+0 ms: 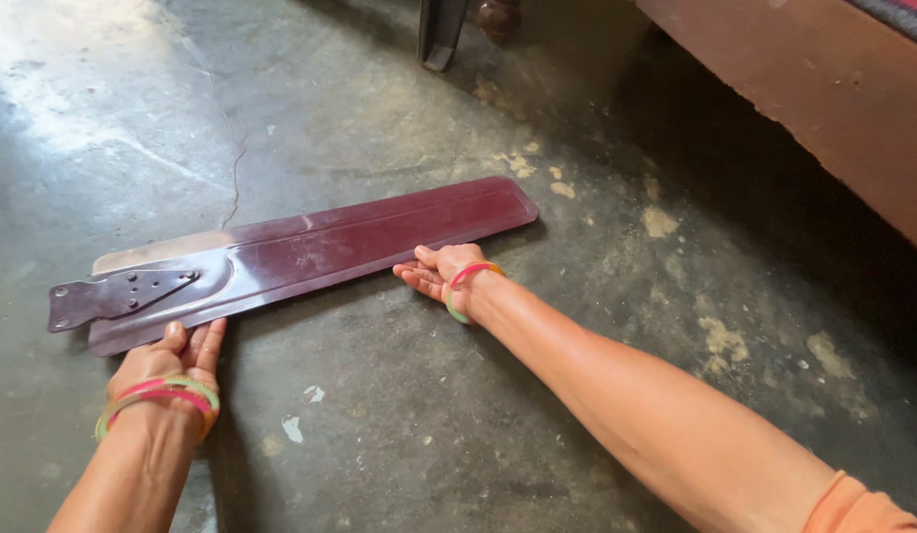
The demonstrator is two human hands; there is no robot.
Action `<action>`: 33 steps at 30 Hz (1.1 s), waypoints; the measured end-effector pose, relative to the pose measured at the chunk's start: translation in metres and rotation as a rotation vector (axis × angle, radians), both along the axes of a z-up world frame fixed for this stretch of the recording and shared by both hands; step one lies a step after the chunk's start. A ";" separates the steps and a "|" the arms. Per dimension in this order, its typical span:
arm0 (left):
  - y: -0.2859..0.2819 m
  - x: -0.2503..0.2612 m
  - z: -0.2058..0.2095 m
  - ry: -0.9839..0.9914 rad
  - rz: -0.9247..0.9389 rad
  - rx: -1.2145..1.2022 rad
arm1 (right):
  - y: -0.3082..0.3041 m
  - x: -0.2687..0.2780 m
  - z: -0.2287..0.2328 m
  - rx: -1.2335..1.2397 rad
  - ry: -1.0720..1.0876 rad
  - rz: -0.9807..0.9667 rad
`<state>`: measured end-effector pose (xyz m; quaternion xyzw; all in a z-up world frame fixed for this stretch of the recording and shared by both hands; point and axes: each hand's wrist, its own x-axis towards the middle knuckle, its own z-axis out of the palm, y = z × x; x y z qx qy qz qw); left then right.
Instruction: The person uses a screwdriver to remove the screws holding the blades to a ceiling fan hub. They remove each blade one by one and place them on the floor.
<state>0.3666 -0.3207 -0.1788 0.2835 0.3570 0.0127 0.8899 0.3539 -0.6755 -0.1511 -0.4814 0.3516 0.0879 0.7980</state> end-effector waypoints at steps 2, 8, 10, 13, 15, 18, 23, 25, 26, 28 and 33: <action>0.000 0.001 0.008 -0.007 -0.018 0.048 | 0.001 0.004 0.000 -0.043 0.016 0.036; -0.003 -0.016 0.040 0.020 -0.147 0.275 | 0.002 0.010 0.004 -0.238 0.039 0.103; -0.006 -0.022 0.049 0.043 -0.128 0.322 | 0.005 0.010 0.009 -0.296 0.042 0.165; -0.006 -0.031 0.061 0.085 -0.139 0.377 | 0.015 0.007 0.023 -0.370 0.053 0.205; -0.003 -0.040 0.067 0.136 -0.154 0.427 | 0.026 -0.001 0.037 -0.444 0.068 0.249; -0.002 -0.049 0.076 0.205 -0.194 0.507 | 0.045 -0.017 0.063 -0.602 0.102 0.367; 0.042 -0.093 0.086 0.124 -0.367 0.582 | 0.110 -0.057 0.098 -0.932 -0.010 0.666; 0.073 -0.129 0.091 0.068 -0.376 0.562 | 0.148 -0.077 0.110 -0.980 -0.166 0.854; 0.093 -0.147 0.094 0.078 -0.367 0.568 | 0.170 -0.087 0.114 -1.021 -0.218 0.986; 0.132 -0.187 0.102 0.095 -0.349 0.580 | 0.213 -0.117 0.118 -1.121 -0.519 1.198; 0.230 -0.276 0.140 0.205 -0.210 0.650 | 0.297 -0.209 0.115 -1.103 -1.065 1.738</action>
